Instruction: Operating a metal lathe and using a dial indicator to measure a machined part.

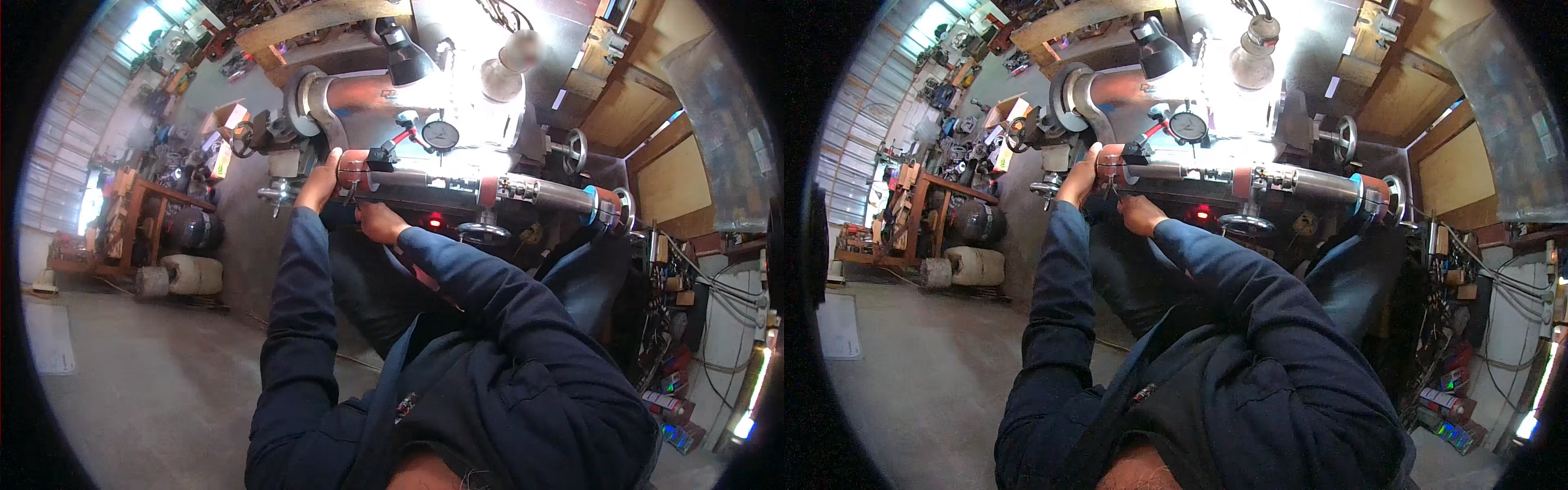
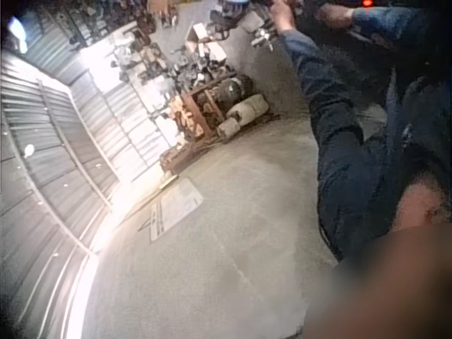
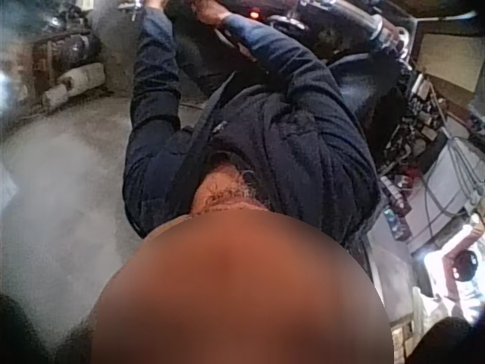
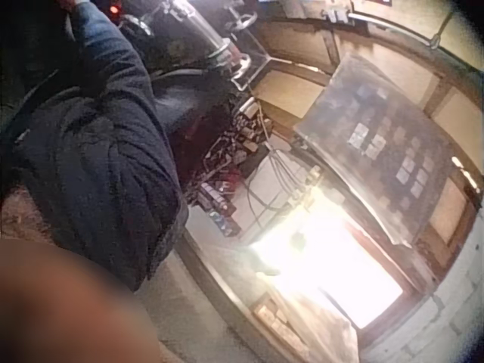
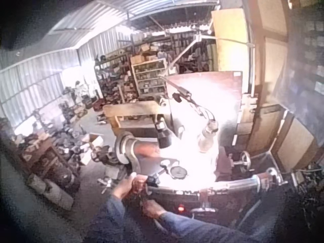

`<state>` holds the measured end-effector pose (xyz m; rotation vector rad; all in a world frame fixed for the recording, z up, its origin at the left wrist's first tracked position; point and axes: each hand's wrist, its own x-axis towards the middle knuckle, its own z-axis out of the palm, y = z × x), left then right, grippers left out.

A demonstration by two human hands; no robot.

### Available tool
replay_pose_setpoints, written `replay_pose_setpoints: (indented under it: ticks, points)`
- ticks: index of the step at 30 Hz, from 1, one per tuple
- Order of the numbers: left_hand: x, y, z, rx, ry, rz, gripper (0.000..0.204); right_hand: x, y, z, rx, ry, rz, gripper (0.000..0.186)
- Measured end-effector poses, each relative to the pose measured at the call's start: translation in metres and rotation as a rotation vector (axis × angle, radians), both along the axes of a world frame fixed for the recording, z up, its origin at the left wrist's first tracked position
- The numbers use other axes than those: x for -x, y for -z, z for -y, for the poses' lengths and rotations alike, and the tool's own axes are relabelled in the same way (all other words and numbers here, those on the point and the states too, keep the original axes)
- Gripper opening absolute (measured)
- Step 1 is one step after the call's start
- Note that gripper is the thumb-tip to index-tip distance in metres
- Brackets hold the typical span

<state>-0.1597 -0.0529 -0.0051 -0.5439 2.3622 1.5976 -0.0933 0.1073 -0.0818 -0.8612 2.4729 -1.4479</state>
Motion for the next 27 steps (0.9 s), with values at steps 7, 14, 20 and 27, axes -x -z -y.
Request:
replay_pose_setpoints:
  ticks: [7, 14, 20, 27]
  points:
    - [-0.006, -0.002, -0.005, -0.16, 0.001, 0.013, 0.063, 0.003, 0.006, 0.012, 0.123, 0.083, 0.161, 0.017]
    - [-0.027, 0.008, -0.016, -0.535, -0.074, -0.031, 0.062, 0.01, 0.008, 0.02, 0.137, 0.071, 0.286, 0.016]
    - [-0.037, 0.023, -0.011, -0.546, -0.059, -0.139, 0.07, 0.004, 0.006, 0.028, 0.159, 0.138, 0.209, 0.017]
    - [-0.053, 0.04, -0.019, -0.692, -0.03, -0.105, 0.078, 0.01, 0.001, 0.028, 0.168, 0.191, 0.251, 0.023]
